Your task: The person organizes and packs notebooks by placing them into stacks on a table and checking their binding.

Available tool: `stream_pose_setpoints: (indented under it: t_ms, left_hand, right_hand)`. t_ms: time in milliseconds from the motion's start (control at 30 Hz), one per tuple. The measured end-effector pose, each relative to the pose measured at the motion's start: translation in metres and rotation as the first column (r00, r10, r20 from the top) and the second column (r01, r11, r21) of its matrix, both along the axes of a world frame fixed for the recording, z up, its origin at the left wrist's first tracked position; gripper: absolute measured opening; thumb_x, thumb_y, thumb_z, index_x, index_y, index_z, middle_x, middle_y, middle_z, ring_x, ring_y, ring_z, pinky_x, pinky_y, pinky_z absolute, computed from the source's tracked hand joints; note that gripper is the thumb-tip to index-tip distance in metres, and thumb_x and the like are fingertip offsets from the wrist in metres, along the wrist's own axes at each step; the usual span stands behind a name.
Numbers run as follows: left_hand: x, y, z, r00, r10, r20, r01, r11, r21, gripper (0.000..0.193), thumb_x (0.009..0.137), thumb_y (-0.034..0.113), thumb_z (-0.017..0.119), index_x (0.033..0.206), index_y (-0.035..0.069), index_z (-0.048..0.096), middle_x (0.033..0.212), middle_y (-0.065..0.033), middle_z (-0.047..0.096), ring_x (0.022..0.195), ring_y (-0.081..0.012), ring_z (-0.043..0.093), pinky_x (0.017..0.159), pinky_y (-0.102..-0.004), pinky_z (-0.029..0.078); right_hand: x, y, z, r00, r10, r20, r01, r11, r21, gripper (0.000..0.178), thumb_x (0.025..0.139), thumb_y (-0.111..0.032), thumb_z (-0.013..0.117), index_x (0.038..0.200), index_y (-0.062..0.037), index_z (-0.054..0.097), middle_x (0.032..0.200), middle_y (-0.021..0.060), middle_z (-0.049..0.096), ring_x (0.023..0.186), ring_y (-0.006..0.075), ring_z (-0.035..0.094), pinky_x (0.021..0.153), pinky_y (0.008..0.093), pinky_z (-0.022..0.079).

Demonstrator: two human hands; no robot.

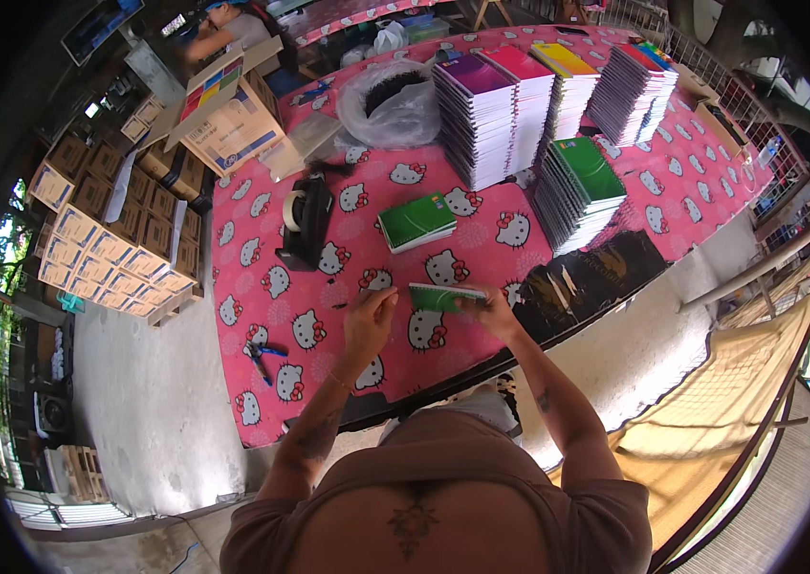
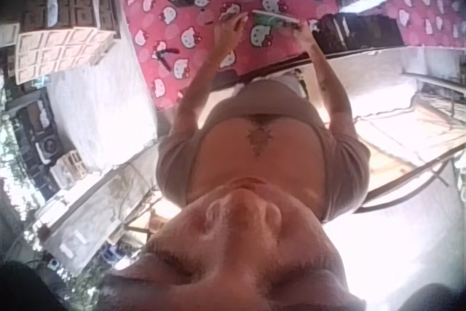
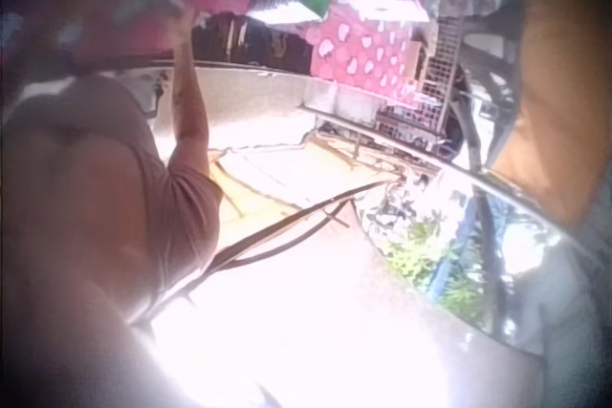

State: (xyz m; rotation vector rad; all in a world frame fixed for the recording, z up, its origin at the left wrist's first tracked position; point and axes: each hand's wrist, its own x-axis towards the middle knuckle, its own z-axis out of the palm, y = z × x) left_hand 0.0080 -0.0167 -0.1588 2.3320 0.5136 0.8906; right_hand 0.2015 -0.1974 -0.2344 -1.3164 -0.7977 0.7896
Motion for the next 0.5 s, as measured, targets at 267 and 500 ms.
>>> stream_pose_setpoints:
  t_ms: [267, 500]
  left_hand:
    - [0.002, -0.001, 0.041, 0.995, -0.034, 0.098, 0.036, 0.999, -0.019, 0.014, 0.089, 0.011, 0.07, 0.103, 0.007, 0.07, 0.08, -0.0084, 0.065, 0.066, -0.022, 0.064, 0.053, -0.0321, 0.05]
    - [0.005, 0.004, 0.086, 0.957, -0.288, -0.028, 0.289, 0.956, 0.057, 0.022, 0.089, 0.01, 0.07, 0.11, 0.003, 0.066, 0.097, -0.0119, 0.068, 0.072, -0.022, 0.067, 0.065, -0.0304, 0.055]
  right_hand:
    - [-0.008, -0.01, 0.059, 0.995, 0.041, -0.093, -0.038, 0.999, 0.035, 0.026, 0.094, -0.005, 0.066, 0.119, -0.0023, 0.066, 0.102, 0.0001, 0.069, 0.088, 0.0073, 0.062, 0.077, 0.0238, 0.052]
    - [-0.003, -0.023, 0.1, 0.995, 0.074, 0.062, -0.076, 0.996, 0.044, 0.027, 0.093, -0.002, 0.065, 0.12, -0.0001, 0.065, 0.104, 0.003, 0.07, 0.089, 0.009, 0.064, 0.08, 0.0261, 0.055]
